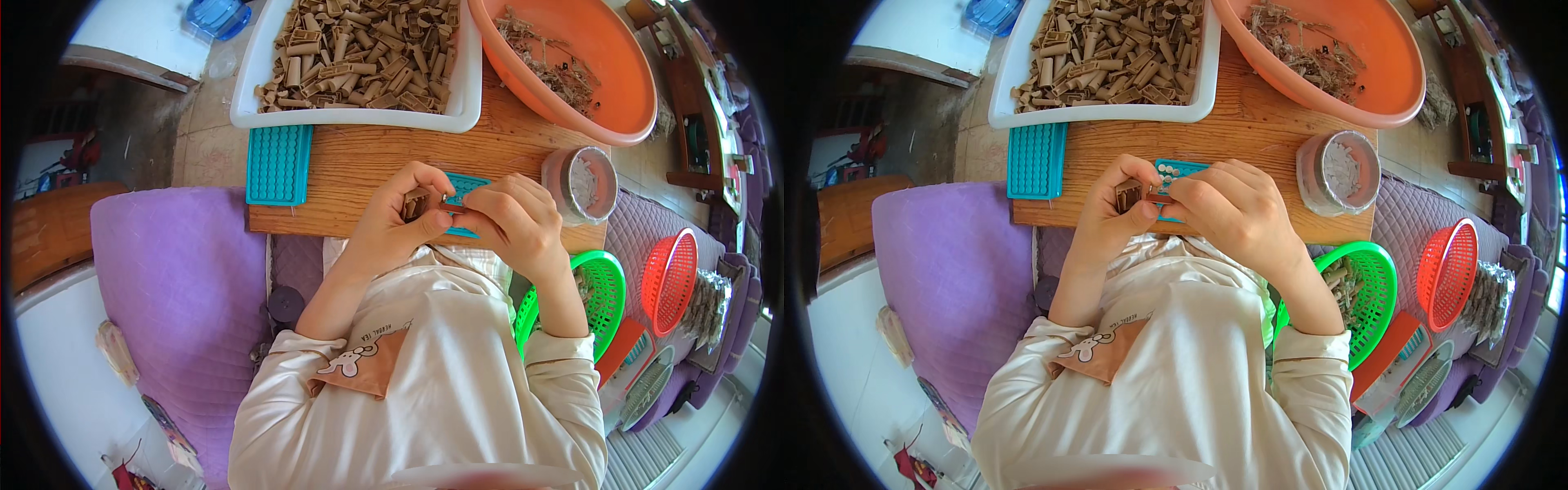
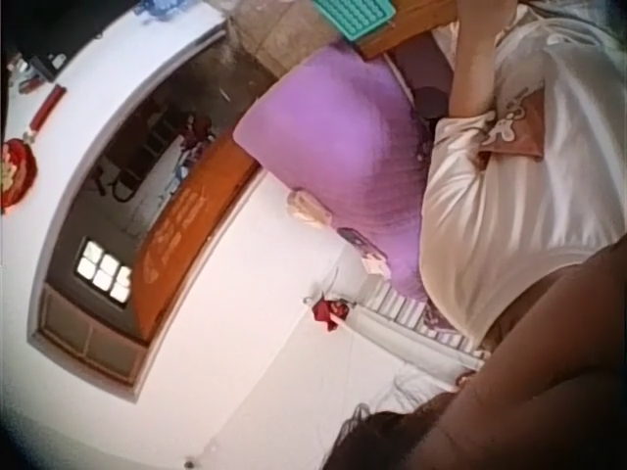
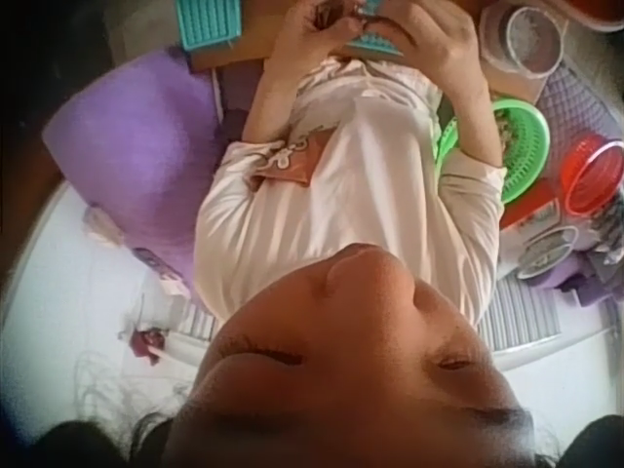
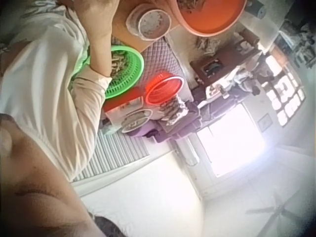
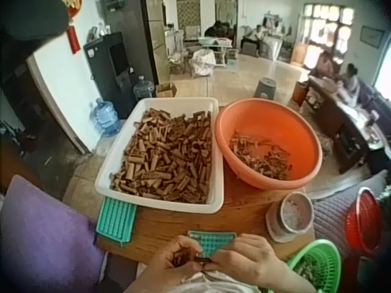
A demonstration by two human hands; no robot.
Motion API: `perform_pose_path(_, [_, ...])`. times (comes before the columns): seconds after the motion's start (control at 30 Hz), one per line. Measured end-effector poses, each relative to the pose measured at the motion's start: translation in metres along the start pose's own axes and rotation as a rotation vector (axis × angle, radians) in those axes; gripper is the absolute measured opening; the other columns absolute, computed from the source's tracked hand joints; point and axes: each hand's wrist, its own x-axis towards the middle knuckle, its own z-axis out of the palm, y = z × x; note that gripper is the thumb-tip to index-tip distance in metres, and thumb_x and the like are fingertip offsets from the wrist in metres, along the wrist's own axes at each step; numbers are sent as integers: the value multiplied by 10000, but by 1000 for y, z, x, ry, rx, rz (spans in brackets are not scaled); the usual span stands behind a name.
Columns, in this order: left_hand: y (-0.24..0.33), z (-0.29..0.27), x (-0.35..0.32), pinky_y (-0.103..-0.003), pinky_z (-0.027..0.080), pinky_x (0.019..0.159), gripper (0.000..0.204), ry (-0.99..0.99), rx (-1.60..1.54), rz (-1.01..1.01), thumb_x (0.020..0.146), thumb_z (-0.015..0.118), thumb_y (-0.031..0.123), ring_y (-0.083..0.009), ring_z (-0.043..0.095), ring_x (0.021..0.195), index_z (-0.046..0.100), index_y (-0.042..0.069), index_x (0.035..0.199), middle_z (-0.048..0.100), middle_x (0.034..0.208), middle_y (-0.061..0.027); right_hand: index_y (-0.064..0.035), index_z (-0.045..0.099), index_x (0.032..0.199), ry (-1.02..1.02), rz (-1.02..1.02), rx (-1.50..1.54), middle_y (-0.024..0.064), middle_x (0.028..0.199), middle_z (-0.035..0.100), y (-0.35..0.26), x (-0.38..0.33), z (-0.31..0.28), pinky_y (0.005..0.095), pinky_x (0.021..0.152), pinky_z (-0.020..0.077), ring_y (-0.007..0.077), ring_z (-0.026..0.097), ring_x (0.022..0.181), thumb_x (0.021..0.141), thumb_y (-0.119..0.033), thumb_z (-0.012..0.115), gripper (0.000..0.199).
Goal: The person assembles small plastic components and metal parts by hand, then places the assembled items into an organized grid tray.
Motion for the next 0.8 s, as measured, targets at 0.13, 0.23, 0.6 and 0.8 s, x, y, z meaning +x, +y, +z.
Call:
perform_pose_path(0.13, [2, 2, -3, -157, 226, 462, 233, 32, -223, -55, 792, 557, 146, 6, 293, 537, 462, 59, 986, 412, 706, 49, -41, 527, 740, 46, 77, 56, 50, 614, 521, -2, -1, 5, 271, 446, 395, 180, 505, 511, 578, -69, 700, 239])
perform_pose_path(0.23, [1, -1, -3, -160, 249, 460, 256, 29, -512, -107, 811, 498, 118, -5, 322, 567, 427, 57, 1049, 440, 748, 29, -32, 530, 755, 67, 151, 100, 68, 641, 548, -3, -6, 9, 251, 450, 405, 167, 520, 522, 578, -33, 709, 252])
perform_pose_path(0.6, [-11, 25, -19, -286, 365, 892, 364, 175, -368, 70, 867, 427, 234, -165, 445, 1055, 363, 11, 1148, 411, 1185, -114, -30, 555, 745, 243, 491, 302, 56, 654, 569, -28, -18, 33, 212, 440, 418, 125, 543, 511, 655, -25, 671, 147])
perform_pose_path(0.8, [-23, 20, -23, -296, 391, 874, 381, 179, -252, 64, 852, 464, 198, -197, 466, 1044, 386, 10, 1174, 464, 1139, -114, -22, 565, 754, 237, 593, 266, 54, 648, 575, -38, -24, 34, 199, 446, 418, 108, 531, 504, 692, -20, 644, 101])
